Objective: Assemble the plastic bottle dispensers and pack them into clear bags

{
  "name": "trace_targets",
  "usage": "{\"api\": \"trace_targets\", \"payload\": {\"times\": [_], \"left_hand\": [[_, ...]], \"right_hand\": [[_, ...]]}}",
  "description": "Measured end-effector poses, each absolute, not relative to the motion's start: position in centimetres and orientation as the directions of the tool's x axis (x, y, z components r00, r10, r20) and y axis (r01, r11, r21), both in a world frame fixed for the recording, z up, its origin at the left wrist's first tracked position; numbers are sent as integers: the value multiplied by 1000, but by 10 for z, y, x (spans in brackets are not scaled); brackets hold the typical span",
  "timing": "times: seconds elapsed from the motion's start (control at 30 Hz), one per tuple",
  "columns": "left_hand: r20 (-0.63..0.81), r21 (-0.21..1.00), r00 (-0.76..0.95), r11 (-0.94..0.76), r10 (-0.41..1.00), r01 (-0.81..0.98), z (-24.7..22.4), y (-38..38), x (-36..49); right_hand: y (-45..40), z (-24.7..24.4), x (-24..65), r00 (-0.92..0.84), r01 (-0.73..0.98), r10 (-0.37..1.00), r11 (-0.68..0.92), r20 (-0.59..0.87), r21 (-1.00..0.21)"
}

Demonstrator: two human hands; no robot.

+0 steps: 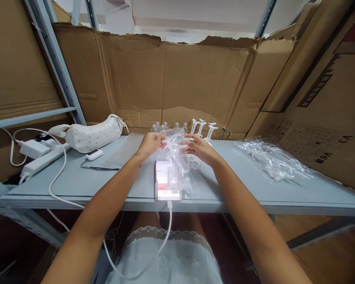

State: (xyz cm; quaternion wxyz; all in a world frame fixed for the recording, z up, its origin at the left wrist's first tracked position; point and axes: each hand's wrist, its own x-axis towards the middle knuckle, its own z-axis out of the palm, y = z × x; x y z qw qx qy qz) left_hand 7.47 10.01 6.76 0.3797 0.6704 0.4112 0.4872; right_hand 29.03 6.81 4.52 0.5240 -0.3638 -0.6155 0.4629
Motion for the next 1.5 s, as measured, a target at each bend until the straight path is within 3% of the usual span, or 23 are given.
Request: {"api": "trace_targets", "payload": {"times": [0.2, 0.33, 0.53, 0.67, 0.8, 0.93, 1.07, 1.2, 1.33, 1.5], "left_hand": [[427, 904, 65, -428, 902, 4, 72, 105, 69], [380, 923, 30, -377, 925, -77, 73, 104, 68], [308, 935, 64, -290, 949, -203, 80, 96, 66], [279, 953, 122, -259, 952, -157, 80, 95, 66], [340, 937, 131, -323, 931, -135, 79, 95, 66], [336, 942, 276, -316, 900, -118, 79, 95, 60], [245, 965, 452, -261, 857, -29, 76, 95, 61], [176, 954, 595, -285, 784, 94, 66, 89, 77], [213, 933, 663, -351, 718, 79, 57, 78, 97], [285, 930, 627, -368, 725, 4, 59, 74, 100]], "right_hand": [[63, 41, 282, -376, 206, 909, 272, 180, -940], [60, 41, 279, -411, 186, 887, 308, 211, -933], [57, 47, 277, -250, 181, 927, 329, 280, -927], [58, 49, 278, -207, 164, 920, 368, 333, -915], [57, 50, 278, -195, 172, 923, 365, 331, -915], [58, 55, 289, -163, 150, 905, 417, 393, -896], [59, 67, 320, 107, 96, 832, 537, 545, -838], [52, 74, 341, 357, 119, 736, 575, 575, -810], [40, 69, 327, 308, 121, 777, 541, 550, -832], [30, 62, 301, 296, 144, 782, 531, 549, -835]]}}
